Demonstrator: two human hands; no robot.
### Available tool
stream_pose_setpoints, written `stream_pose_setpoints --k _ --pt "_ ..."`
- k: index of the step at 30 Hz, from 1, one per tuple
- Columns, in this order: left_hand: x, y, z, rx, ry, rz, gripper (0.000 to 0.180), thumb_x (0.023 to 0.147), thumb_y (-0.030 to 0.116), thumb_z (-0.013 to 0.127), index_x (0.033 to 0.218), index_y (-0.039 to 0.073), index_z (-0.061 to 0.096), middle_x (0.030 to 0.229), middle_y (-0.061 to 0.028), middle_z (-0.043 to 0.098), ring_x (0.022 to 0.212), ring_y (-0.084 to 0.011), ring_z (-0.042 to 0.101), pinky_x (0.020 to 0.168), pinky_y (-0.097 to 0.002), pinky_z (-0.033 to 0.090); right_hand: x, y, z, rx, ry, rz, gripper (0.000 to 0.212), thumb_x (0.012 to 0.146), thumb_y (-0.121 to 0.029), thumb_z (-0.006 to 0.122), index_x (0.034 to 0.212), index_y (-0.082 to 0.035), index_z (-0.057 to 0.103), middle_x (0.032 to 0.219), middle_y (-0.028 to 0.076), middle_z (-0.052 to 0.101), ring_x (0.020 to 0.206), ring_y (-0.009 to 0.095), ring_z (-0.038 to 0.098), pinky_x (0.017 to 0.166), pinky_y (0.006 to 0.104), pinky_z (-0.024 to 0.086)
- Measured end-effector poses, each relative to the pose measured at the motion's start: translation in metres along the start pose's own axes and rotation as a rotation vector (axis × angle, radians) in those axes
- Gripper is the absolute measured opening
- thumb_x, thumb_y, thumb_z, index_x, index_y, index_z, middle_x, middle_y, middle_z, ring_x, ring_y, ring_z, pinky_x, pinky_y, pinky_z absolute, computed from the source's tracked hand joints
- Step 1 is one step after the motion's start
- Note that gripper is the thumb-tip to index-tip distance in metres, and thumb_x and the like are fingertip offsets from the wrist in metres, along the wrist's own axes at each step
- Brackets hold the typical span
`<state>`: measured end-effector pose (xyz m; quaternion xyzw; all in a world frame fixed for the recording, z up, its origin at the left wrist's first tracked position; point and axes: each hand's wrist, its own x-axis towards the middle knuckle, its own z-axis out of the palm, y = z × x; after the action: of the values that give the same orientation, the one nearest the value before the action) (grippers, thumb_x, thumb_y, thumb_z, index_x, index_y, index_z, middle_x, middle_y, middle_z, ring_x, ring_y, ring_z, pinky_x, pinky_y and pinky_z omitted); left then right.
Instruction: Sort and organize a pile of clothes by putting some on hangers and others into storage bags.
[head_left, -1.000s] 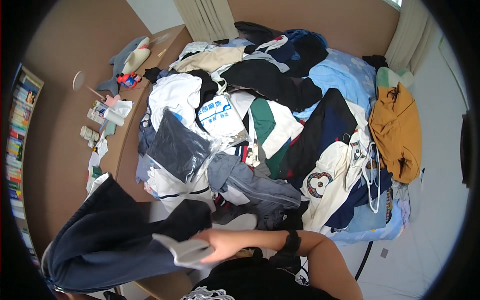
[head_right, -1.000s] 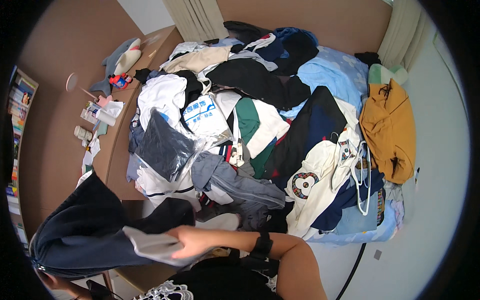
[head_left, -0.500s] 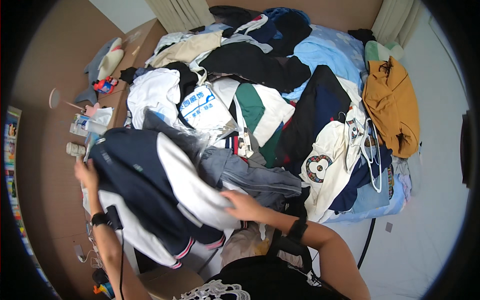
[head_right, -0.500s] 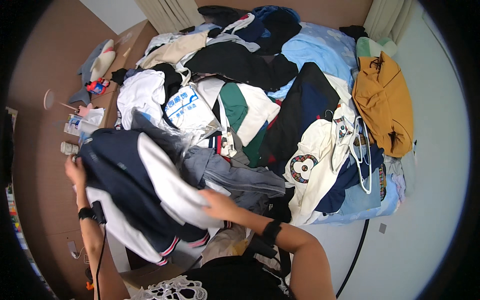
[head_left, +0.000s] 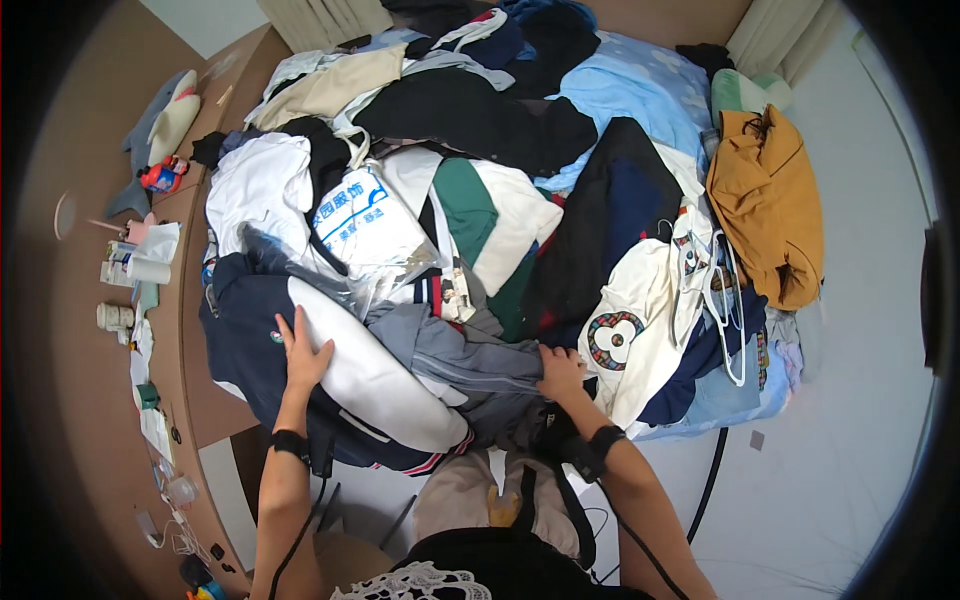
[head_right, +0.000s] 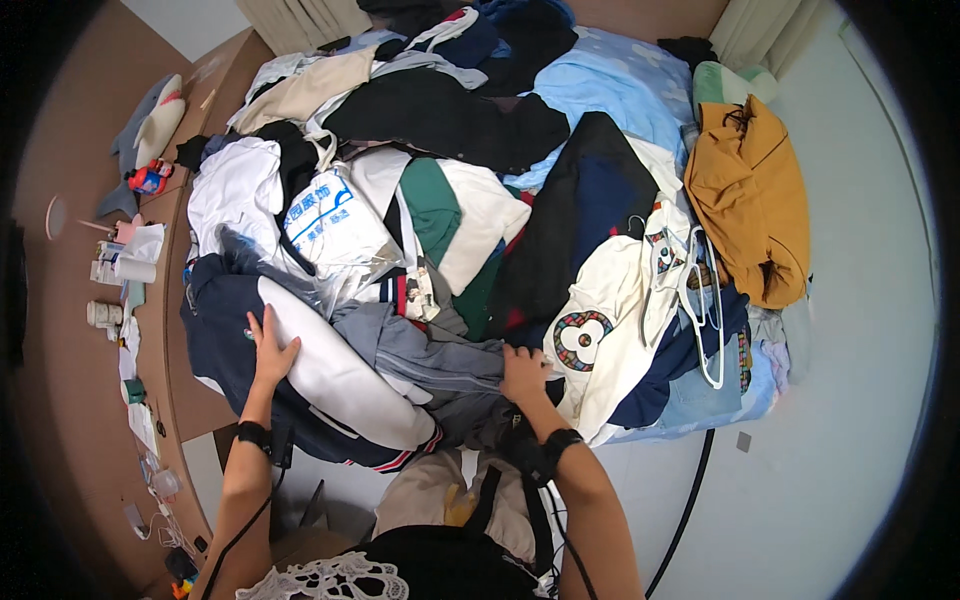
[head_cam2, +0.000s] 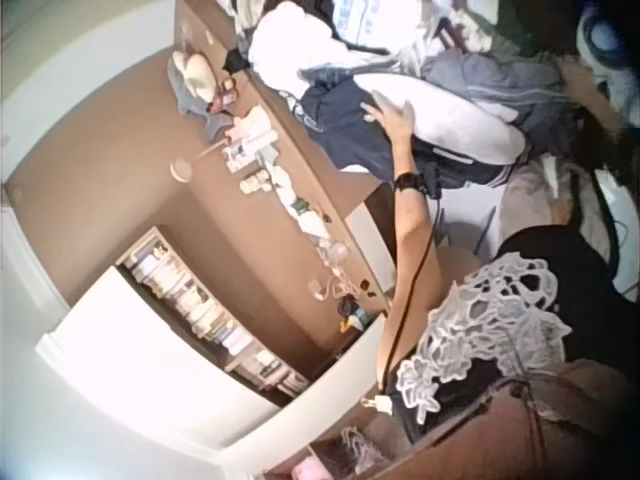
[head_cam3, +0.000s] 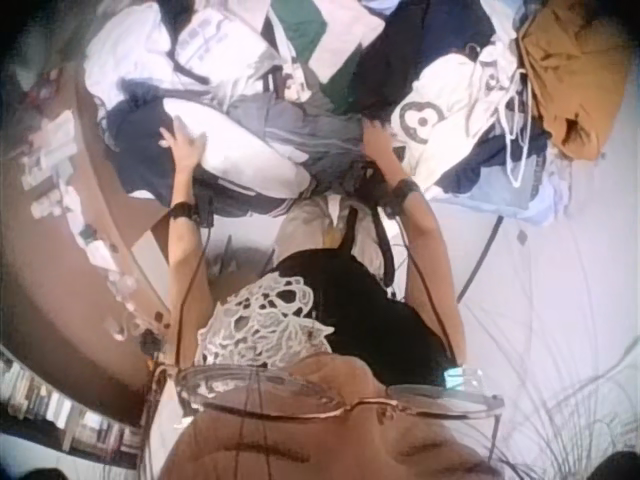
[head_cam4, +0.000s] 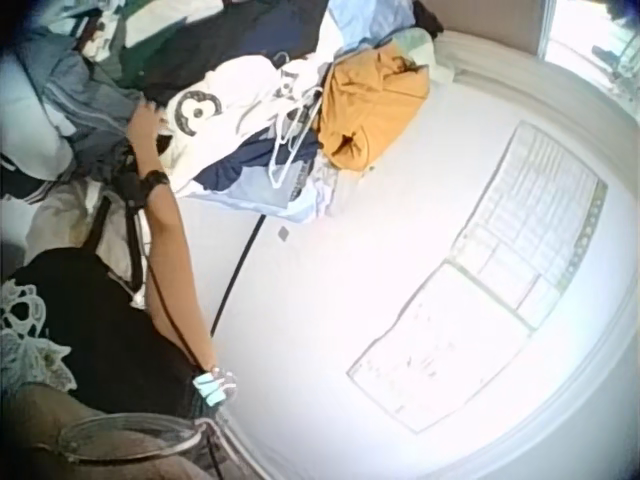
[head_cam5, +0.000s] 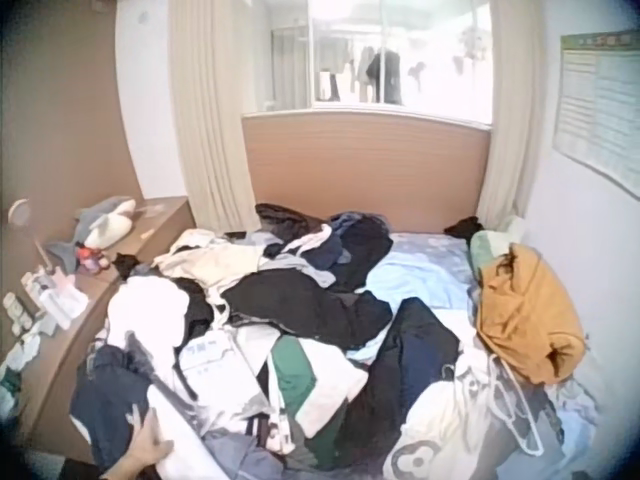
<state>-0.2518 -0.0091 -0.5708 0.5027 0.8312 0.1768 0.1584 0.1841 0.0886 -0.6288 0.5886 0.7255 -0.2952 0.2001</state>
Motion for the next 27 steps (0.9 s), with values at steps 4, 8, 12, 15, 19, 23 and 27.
stream_pose_setpoints --k 4,8,12,15,19,23,27 --pt "-0.013 0.067 -0.009 0.202 0.013 -0.282 0.085 0.067 0.020 0.069 0.138 0.019 0.021 0.145 -0.0196 -0.001 0.131 -0.0446 0.004 0.096 -0.0636 0.018 0.009 -0.006 0.018 -0.174 -0.119 -0.195 0.032 0.065 -0.018 0.062 0.096 -0.014 0.064 0.099 0.010 0.062 0.099 0.028 0.054 0.086 0.0534 0.038" --pt "-0.035 0.092 0.004 0.286 0.104 -0.016 0.085 0.065 0.017 0.070 0.137 0.019 0.025 0.145 -0.0160 0.004 0.131 -0.0429 0.004 0.095 -0.0666 0.014 -0.030 -0.039 0.029 0.122 -0.526 -0.683 0.026 0.063 -0.015 0.058 0.086 -0.005 0.064 0.087 0.014 0.064 0.081 0.029 0.061 0.071 0.0408 0.047" --pt "-0.052 0.133 0.028 0.240 -0.083 0.097 0.078 0.063 0.013 0.069 0.133 0.017 0.034 0.144 -0.0166 0.008 0.131 -0.0430 0.007 0.096 -0.0663 0.014 -0.028 -0.036 0.062 0.332 -0.797 -0.950 0.030 0.065 -0.015 0.057 0.093 -0.006 0.063 0.089 0.013 0.064 0.077 0.027 0.061 0.068 0.0367 0.047" --pt "-0.065 0.147 0.041 0.181 -0.190 0.124 0.073 0.063 0.012 0.069 0.129 0.015 0.039 0.144 -0.0171 0.012 0.131 -0.0431 0.008 0.095 -0.0665 0.014 -0.006 -0.026 0.036 0.443 -0.436 -0.684 0.023 0.070 -0.014 0.057 0.091 -0.008 0.064 0.086 0.012 0.064 0.077 0.024 0.062 0.070 0.0335 0.048" --pt "-0.081 0.153 0.048 0.122 -0.252 0.150 0.066 0.063 0.013 0.068 0.125 0.013 0.044 0.142 -0.0179 0.015 0.130 -0.0435 0.010 0.093 -0.0680 0.015 0.054 0.005 0.011 0.730 0.379 -0.274 0.027 0.068 -0.009 0.057 0.093 -0.004 0.063 0.092 0.016 0.061 0.083 0.029 0.060 0.077 0.0355 0.047" --pt "-0.088 0.160 0.060 0.034 -0.284 0.164 0.061 0.064 0.012 0.066 0.122 0.011 0.048 0.141 -0.0189 0.018 0.129 -0.0447 0.012 0.094 -0.0674 0.015 0.119 0.055 -0.008 1.249 0.319 0.078 0.062 0.073 -0.003 0.060 0.128 0.004 0.031 0.121 0.016 0.045 0.086 0.020 0.057 0.069 0.0280 0.048" --pt "-0.097 0.153 0.059 -0.019 -0.288 0.145 0.058 0.064 0.012 0.065 0.120 0.010 0.049 0.140 -0.0214 0.019 0.128 -0.0459 0.014 0.094 -0.0658 0.017 0.136 0.045 -0.030 1.556 0.138 0.350 0.079 0.072 -0.006 0.063 0.135 0.000 0.015 0.127 0.016 0.033 0.106 0.026 0.047 0.078 0.0365 0.047"
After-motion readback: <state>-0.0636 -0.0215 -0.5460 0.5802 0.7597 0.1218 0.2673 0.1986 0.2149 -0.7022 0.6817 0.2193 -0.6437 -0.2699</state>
